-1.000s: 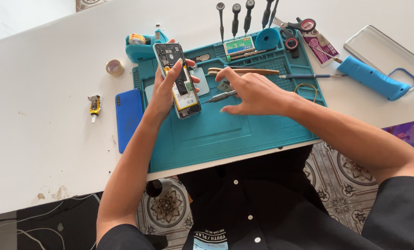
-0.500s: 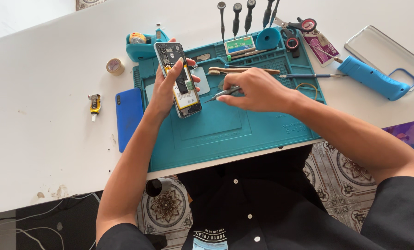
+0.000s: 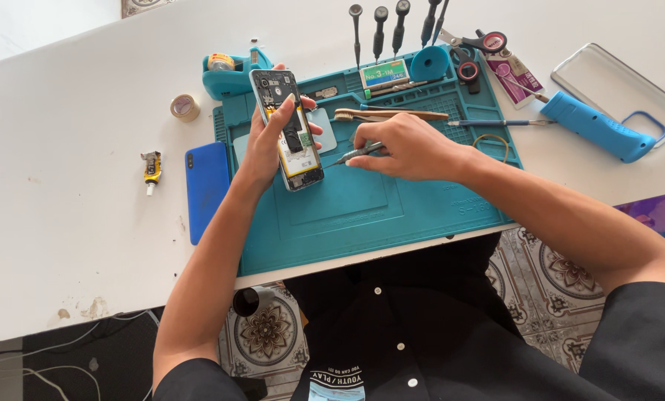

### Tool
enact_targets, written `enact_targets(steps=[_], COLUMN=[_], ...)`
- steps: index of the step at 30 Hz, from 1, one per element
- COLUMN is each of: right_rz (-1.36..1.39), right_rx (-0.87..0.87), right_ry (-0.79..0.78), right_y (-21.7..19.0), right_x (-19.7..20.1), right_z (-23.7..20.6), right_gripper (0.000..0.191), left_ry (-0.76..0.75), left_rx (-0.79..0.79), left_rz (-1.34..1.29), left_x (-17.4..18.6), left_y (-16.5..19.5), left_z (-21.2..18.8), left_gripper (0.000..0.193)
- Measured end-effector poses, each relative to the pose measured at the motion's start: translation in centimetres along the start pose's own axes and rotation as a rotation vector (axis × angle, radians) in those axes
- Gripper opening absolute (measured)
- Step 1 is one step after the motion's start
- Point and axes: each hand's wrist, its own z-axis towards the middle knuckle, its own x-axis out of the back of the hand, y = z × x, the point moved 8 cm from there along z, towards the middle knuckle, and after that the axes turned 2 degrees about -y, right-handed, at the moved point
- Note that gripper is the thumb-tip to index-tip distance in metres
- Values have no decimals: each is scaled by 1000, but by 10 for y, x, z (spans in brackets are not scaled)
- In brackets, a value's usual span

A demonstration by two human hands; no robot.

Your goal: The person uses a metal prying tool to separate the back cover of a light blue smartphone, then uses a screwdriver to remove screws from the internal frame. The back cover is set aside, and the person continues to unscrew components inside the phone.

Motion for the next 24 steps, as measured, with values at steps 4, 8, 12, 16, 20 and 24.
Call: enact_targets(steps=[4, 8, 12, 16, 20, 24], right_rz=[-24, -39, -17, -60, -43, -32], right_rx=[-132, -13, 13, -152, -68, -28], right_ry=[-43, -2, 41, 29, 14, -31], right_y=[11, 1, -1, 14, 6, 1], right_x=[-1, 0, 3, 11, 9, -2], right_z=[-1, 1, -1, -3, 0, 1], right_gripper=[37, 37, 36, 35, 35, 37], left_ry=[3, -2, 1, 7, 7, 5], left_rx=[-2, -2, -5, 15, 14, 9], left_rz=[18, 9, 14, -1, 3, 5], left_x=[1, 0, 0, 0, -1, -1], left_y=[0, 0, 1, 0, 1, 0], left_z=[0, 1, 1, 0, 0, 0], left_gripper=[80, 80, 80, 80, 80, 80])
